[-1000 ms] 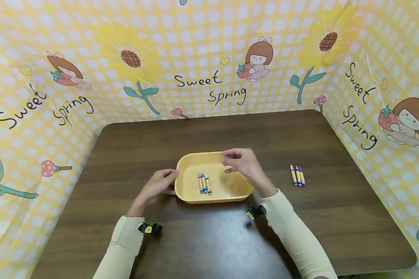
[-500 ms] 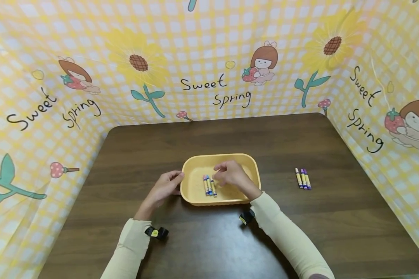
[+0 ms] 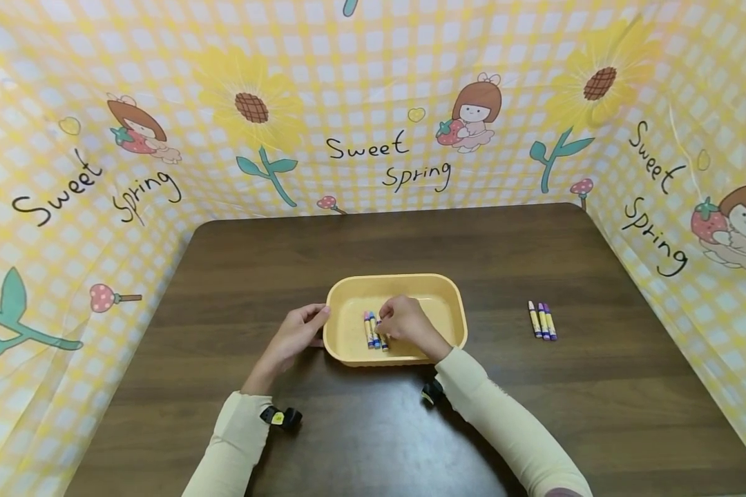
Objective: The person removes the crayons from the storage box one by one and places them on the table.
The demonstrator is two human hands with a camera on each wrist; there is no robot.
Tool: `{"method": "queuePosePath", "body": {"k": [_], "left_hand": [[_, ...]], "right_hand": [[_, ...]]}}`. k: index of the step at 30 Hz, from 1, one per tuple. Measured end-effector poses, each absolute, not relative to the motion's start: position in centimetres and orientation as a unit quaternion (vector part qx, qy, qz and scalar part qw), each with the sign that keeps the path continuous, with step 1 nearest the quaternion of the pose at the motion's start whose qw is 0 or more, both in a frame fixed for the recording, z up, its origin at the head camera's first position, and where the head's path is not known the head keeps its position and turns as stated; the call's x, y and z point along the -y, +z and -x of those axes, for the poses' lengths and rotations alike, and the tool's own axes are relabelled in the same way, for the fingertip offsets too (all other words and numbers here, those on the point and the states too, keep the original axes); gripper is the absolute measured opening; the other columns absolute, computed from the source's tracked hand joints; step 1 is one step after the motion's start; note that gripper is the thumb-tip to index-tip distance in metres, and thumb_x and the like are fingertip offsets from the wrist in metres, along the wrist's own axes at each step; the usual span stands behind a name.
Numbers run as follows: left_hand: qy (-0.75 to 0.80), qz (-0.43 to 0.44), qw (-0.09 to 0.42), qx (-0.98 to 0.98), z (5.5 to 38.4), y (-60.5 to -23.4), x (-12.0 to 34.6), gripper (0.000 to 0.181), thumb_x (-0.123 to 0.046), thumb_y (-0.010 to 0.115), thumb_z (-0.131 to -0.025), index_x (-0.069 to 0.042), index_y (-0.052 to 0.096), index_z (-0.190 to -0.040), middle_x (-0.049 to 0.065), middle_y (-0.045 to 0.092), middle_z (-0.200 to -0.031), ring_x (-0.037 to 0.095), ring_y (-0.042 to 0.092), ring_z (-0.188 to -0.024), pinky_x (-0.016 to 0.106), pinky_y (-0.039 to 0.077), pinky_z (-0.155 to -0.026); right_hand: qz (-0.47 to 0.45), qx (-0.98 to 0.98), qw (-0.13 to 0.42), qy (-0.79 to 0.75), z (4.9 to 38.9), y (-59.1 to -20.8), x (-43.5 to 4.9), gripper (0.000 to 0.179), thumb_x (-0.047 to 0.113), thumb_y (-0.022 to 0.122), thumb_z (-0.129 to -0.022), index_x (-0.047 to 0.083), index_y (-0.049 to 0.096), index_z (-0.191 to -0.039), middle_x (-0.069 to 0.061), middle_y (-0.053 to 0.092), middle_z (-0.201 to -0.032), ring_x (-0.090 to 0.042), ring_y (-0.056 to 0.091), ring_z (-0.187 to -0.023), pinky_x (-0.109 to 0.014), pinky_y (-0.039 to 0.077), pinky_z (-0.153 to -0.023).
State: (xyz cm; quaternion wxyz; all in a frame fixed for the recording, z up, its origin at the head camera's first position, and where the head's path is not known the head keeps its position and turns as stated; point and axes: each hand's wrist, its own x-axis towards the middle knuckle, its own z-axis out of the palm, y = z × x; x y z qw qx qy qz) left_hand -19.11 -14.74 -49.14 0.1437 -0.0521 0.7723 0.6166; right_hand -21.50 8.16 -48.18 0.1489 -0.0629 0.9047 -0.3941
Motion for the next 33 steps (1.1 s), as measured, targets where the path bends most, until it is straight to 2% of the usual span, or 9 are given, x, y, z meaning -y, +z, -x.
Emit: {"method": "queuePosePath", "body": {"k": [4,12,27,33], "left_hand": [[0.618,0.047,0.132,-0.773,19.1,-49.1,14.8,0.043,-0.026,0.054,-0.107,0.003,0.058,-0.137,0.020,0.065,-0.117,0.015,0.066,-0.083,0.033,0.063,-0.070],[0.619,0.049,0.125,-0.774,19.2,-49.0,14.7,0.046,-0.029,0.054,-0.107,0.004,0.056,-0.139,0.024,0.064,-0.121,0.020,0.067,-0.088,0.039,0.063,-0.074],[0.609,0.057,0.122,-0.782,18.8,-49.4,14.8,0.042,-0.028,0.055,-0.106,0.001,0.060,-0.136,0.018,0.066,-0.112,0.014,0.065,-0.078,0.029,0.062,-0.068],[0.604,0.060,0.122,-0.785,18.7,-49.4,14.7,0.041,-0.029,0.056,-0.106,0.000,0.061,-0.136,0.017,0.066,-0.114,0.014,0.066,-0.081,0.029,0.062,-0.070]], "right_hand": [[0.082,-0.919,0.135,-0.362,21.4,-48.2,-7.7,0.022,0.014,0.087,-0.079,0.002,0.072,-0.091,-0.004,0.068,-0.080,-0.013,0.057,-0.071,-0.021,0.046,-0.062],[0.096,-0.917,0.123,-0.366,21.4,-48.0,-7.5,0.017,0.006,0.084,-0.081,0.000,0.072,-0.091,-0.007,0.071,-0.079,-0.012,0.060,-0.072,-0.021,0.049,-0.063],[0.098,-0.927,0.101,-0.346,20.7,-48.1,-7.0,0.008,-0.002,0.075,-0.083,-0.001,0.074,-0.091,-0.008,0.072,-0.080,-0.015,0.063,-0.074,-0.027,0.055,-0.068],[0.107,-0.934,0.088,-0.329,20.4,-48.0,-7.0,0.014,-0.007,0.069,-0.079,-0.001,0.075,-0.090,-0.007,0.073,-0.080,-0.014,0.064,-0.073,-0.027,0.056,-0.069]]}}
